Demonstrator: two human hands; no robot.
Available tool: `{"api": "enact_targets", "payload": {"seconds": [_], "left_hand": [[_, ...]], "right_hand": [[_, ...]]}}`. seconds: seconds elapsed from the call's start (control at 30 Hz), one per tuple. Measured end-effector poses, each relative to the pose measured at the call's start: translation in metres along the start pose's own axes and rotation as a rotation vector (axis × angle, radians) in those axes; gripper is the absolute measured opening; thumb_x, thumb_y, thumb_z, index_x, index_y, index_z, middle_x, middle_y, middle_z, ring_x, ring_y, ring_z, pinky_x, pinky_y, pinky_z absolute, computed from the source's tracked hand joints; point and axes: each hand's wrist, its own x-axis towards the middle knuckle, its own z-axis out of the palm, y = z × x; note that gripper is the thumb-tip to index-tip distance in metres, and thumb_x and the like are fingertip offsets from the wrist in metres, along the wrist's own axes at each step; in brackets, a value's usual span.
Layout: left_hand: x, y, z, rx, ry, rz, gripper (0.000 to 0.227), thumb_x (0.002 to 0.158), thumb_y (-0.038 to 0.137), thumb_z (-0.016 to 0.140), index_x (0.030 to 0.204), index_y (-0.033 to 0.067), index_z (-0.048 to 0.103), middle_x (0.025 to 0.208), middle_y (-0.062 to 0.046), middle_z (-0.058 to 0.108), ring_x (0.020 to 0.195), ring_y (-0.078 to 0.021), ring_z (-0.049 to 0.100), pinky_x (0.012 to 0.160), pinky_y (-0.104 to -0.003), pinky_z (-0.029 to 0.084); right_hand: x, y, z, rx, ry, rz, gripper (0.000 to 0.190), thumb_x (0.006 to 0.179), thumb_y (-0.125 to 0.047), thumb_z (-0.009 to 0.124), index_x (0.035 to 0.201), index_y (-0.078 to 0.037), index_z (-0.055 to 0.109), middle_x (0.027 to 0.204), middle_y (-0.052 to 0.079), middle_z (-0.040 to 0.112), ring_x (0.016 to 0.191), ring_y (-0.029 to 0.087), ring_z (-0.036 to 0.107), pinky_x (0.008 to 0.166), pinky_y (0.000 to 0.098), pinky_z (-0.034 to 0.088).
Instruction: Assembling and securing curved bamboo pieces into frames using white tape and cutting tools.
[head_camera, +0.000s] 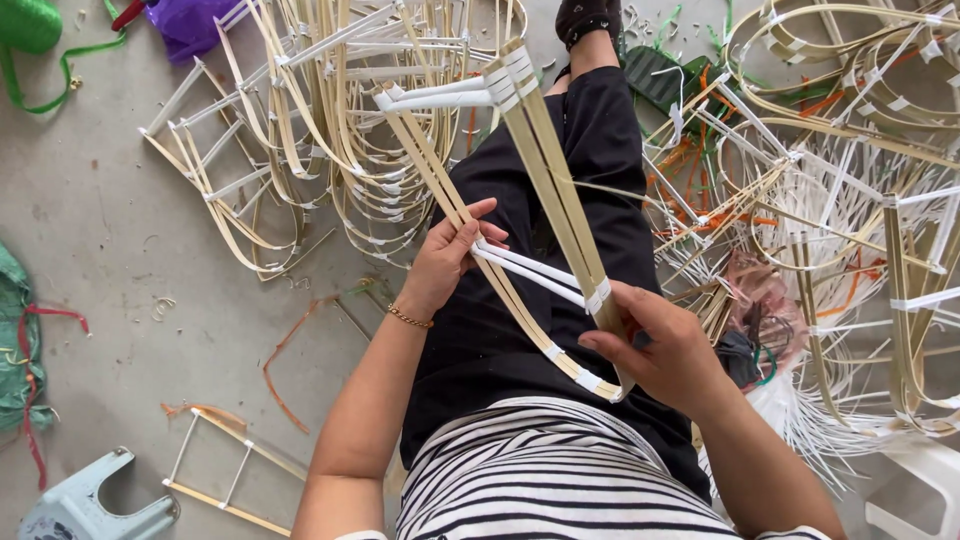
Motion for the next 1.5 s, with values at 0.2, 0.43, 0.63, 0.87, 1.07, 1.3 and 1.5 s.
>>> {"api": "enact_targets", "payload": {"seconds": [0.2,0.43,0.63,0.87,1.07,1.3,1.5], "left_hand": [[-0.003,-0.004,0.0,0.033,-0.002,-0.006,0.044,0.112,0.023,0.046,0.15,0.0025,0.051,0.11,-0.009,0.071,0.098,-0.0152,0.068,0.087,-0.033,0.059],[-0.012,-0.031,0.039,-0.106,-0.183,-0.109,0.053,0.105,0.028,0.052,0.15,0.0041,0.042,0.124,-0.01,0.068,0.11,-0.0185,0.071,0.095,-0.036,0.06],[-0.014,-0.042,0.097,0.023,-0.204,-0.251,0.057,0.103,0.026,0.054,0.153,0.0104,0.034,0.114,-0.005,0.065,0.088,-0.0155,0.068,0.072,-0.03,0.059],[-0.002,-0.021,0.098,0.012,-0.109,-0.339,0.039,0.107,0.009,0.046,0.145,0.008,0.04,0.083,-0.002,0.059,0.051,-0.0078,0.051,0.039,-0.022,0.04],[-0.005,-0.008,0.056,-0.113,-0.079,-0.501,0.05,0.103,0.005,0.046,0.152,0.0137,0.042,0.074,-0.003,0.057,0.044,-0.0066,0.044,0.038,-0.022,0.036],[-0.011,-0.029,0.078,-0.17,-0.039,-0.493,0.055,0.101,0.003,0.048,0.154,0.0119,0.04,0.07,-0.004,0.057,0.043,-0.0081,0.045,0.037,-0.023,0.036],[-0.007,-0.037,0.096,-0.279,-0.059,-0.502,0.063,0.098,0.002,0.051,0.157,0.0151,0.035,0.069,-0.004,0.059,0.043,-0.0097,0.047,0.037,-0.024,0.037]], "right_hand": [[-0.004,0.016,-0.003,0.022,0.031,0.001,0.058,0.082,-0.018,0.083,0.132,0.002,0.06,0.086,0.004,0.069,0.069,0.011,0.067,0.063,0.0249,0.056],[-0.016,0.061,0.0,0.87,0.525,-0.029,0.034,0.11,-0.01,0.062,0.141,0.004,0.058,0.089,0.002,0.059,0.071,0.01,0.058,0.066,0.0274,0.054],[0.003,0.04,0.014,0.758,0.806,-0.167,0.036,0.105,-0.012,0.059,0.139,-0.006,0.05,0.099,0.005,0.059,0.074,0.014,0.057,0.068,0.0339,0.054],[-0.021,0.085,0.007,0.025,0.426,-0.118,0.042,0.101,-0.029,0.07,0.139,-0.013,0.061,0.123,0.011,0.063,0.113,0.027,0.064,0.095,0.0365,0.055],[-0.188,0.358,0.056,-0.342,0.619,0.736,0.046,0.09,-0.02,0.073,0.133,-0.007,0.065,0.129,0.018,0.064,0.122,0.036,0.059,0.105,0.0443,0.047],[-0.23,0.397,0.062,-0.668,0.529,0.921,0.061,0.065,-0.023,0.087,0.121,-0.011,0.065,0.138,0.026,0.056,0.127,0.046,0.048,0.099,0.054,0.042],[-0.191,0.374,0.035,-0.268,0.575,0.689,0.043,0.089,-0.012,0.075,0.124,-0.006,0.052,0.117,0.019,0.064,0.107,0.039,0.066,0.093,0.0488,0.054]]}}
